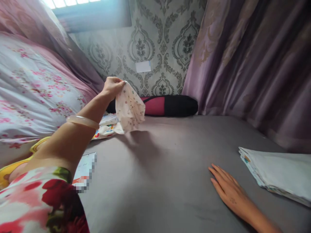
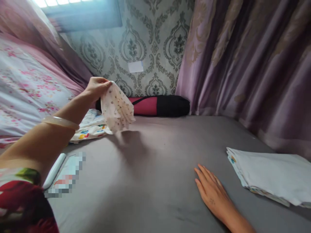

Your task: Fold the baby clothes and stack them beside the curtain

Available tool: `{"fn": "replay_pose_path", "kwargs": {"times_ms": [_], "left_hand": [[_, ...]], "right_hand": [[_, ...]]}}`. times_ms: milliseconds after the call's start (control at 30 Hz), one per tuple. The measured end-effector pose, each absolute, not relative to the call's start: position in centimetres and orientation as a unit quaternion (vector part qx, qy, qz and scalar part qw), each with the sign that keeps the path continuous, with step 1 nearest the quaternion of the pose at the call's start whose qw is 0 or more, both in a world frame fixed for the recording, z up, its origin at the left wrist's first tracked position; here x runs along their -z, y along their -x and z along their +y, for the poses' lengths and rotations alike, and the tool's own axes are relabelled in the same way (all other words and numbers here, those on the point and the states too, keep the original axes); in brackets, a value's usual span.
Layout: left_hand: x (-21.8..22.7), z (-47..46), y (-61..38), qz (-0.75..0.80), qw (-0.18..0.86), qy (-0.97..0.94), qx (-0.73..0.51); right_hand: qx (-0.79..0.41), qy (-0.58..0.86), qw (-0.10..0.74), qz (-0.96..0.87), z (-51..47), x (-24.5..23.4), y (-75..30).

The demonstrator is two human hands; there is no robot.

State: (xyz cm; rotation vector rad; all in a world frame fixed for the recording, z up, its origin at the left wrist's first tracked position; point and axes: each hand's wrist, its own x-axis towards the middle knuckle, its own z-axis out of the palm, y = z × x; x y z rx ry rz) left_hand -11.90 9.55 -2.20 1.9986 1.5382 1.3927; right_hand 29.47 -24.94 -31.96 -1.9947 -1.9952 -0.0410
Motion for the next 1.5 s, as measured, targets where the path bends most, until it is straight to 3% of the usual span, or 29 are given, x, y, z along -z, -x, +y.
{"fn": "replay_pose_path", "kwargs": {"times_ms": [167, 367, 500, 767, 1033, 1167, 1367, 1500], "left_hand": [[1.5, 6.7, 5.8, 0.486, 0.285, -0.592, -0.576], [1.8, 2.9, 0.5, 0.358, 0.423, -0.605, -0.571], [2.5, 0.5, -1.9, 0.287, 0.447, -0.622, -0.575], [2.7, -2.5, -2.0, 0.255, 0.439, -0.611, -0.607], [4.5, -3.4, 3.1, 0.287, 0.328, -0.650, -0.622], [6.2, -4.6, 5.8, 0.342, 0.284, -0.662, -0.603], [7.0, -7.7, 10.0, 0.467, 0.261, -0.701, -0.472], [9.5, -8.2, 12.0, 0.488, 0.268, -0.743, -0.371]], "right_hand": [[-0.054, 0.676, 0.194, -0.709, -23.8, 29.2, -28.8], [-0.149, 0.662, 0.365, -0.637, -20.8, 22.1, -23.2], [-0.146, 0.643, 0.478, -0.581, -18.4, 18.5, -17.6], [-0.054, 0.638, 0.553, -0.534, -12.4, 18.7, -11.4], [-0.182, 0.608, 0.562, -0.531, -10.9, 18.1, -16.4], [-0.341, 0.519, 0.588, -0.518, -12.3, 16.2, -19.3], [-0.497, 0.483, 0.475, -0.542, -15.8, 12.6, -22.0], [-0.564, 0.489, 0.412, -0.523, -17.3, 13.2, -23.0]]}}
